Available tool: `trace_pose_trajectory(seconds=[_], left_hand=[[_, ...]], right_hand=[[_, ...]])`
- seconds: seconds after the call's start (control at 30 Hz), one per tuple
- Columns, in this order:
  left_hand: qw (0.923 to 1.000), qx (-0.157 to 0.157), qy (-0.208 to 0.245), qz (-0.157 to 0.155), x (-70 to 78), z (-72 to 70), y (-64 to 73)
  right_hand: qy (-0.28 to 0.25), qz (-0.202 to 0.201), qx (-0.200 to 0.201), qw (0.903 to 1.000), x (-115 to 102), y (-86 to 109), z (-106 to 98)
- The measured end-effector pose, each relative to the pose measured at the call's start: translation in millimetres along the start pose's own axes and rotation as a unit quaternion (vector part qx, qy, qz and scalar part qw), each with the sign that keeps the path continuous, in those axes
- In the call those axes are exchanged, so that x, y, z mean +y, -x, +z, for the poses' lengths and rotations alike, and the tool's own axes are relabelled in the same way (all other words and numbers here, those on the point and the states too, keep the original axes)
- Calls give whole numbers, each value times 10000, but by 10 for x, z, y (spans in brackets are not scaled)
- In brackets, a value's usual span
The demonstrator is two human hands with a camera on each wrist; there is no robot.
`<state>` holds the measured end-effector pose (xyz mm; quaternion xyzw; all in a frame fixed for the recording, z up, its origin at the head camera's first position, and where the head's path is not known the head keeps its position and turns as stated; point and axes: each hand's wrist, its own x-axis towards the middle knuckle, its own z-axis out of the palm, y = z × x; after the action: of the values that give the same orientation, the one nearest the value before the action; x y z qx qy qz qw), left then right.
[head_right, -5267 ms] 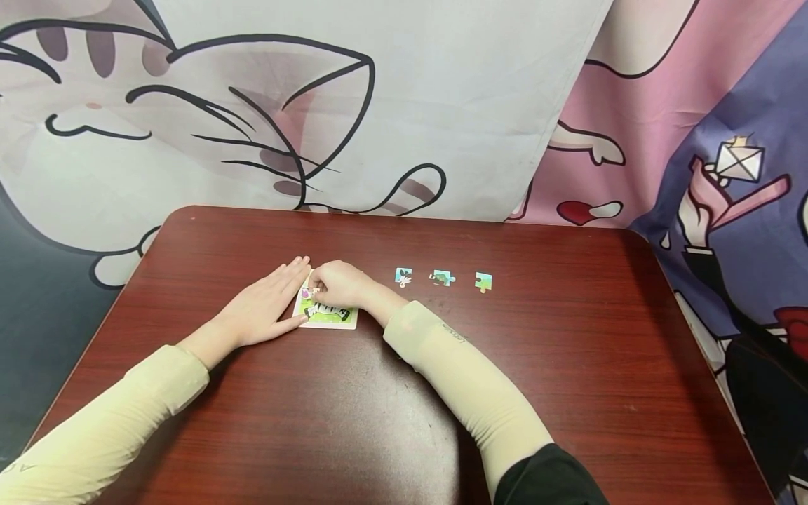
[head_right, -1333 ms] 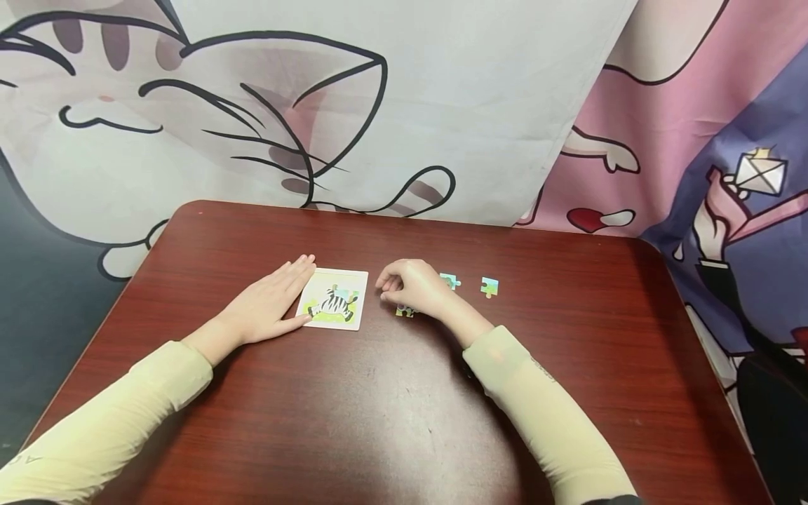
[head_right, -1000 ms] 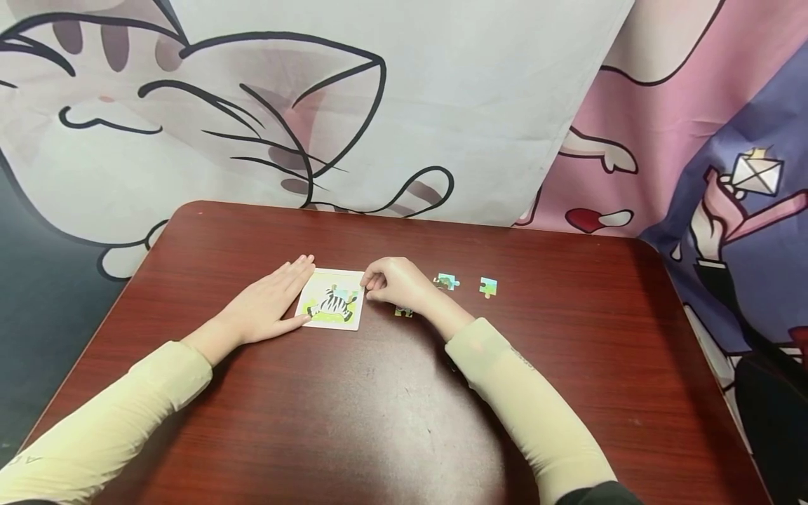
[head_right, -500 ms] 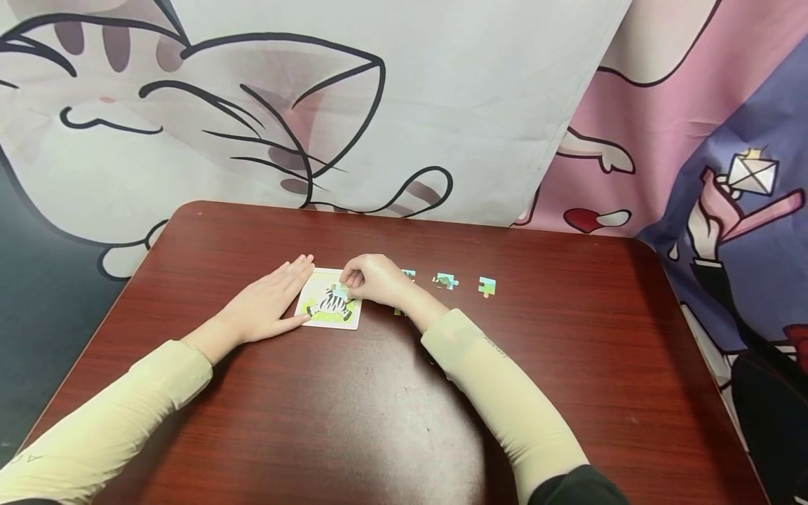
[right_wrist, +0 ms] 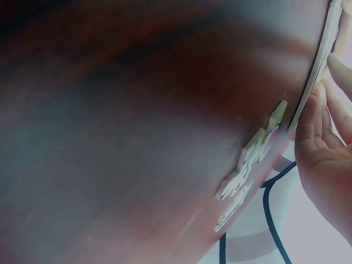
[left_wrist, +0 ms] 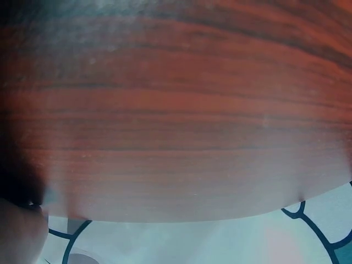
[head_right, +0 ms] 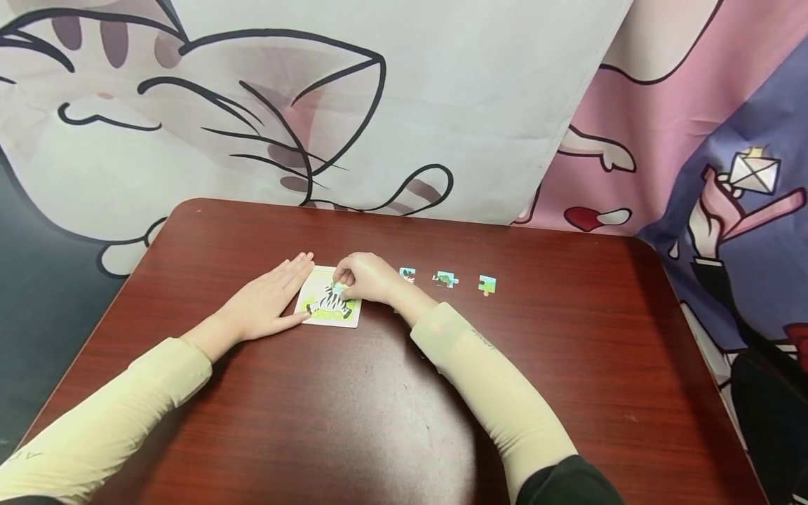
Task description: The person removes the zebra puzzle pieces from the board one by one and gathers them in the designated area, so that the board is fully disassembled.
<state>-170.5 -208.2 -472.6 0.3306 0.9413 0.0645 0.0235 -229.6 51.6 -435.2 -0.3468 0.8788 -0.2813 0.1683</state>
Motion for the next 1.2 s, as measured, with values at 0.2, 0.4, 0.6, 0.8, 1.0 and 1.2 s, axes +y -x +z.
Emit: trace_pose_trajectory(seconds=[0.2, 0.4, 0.6, 0.8, 1.0, 1.2], left_hand=[[10000, -23, 57, -18, 8, -5, -7], [10000, -65, 38, -31, 9, -15, -12], [9999, -108, 90, -73, 22, -26, -8], [9998, -145, 78, -87, 33, -36, -9], [9999, -103, 54, -59, 23, -29, 1], [10000, -25, 26, -2, 12, -8, -9]], right_hand=[[182, 32, -73, 9998, -8, -35, -2], [251, -4, -116, 9996, -45, -58, 9], [203, 39, -186, 9996, -62, -64, 12], [75, 89, -242, 9996, -32, -89, 13], [2, 28, -257, 9997, -26, -76, 20], [147, -14, -218, 9997, -9, -67, 36]])
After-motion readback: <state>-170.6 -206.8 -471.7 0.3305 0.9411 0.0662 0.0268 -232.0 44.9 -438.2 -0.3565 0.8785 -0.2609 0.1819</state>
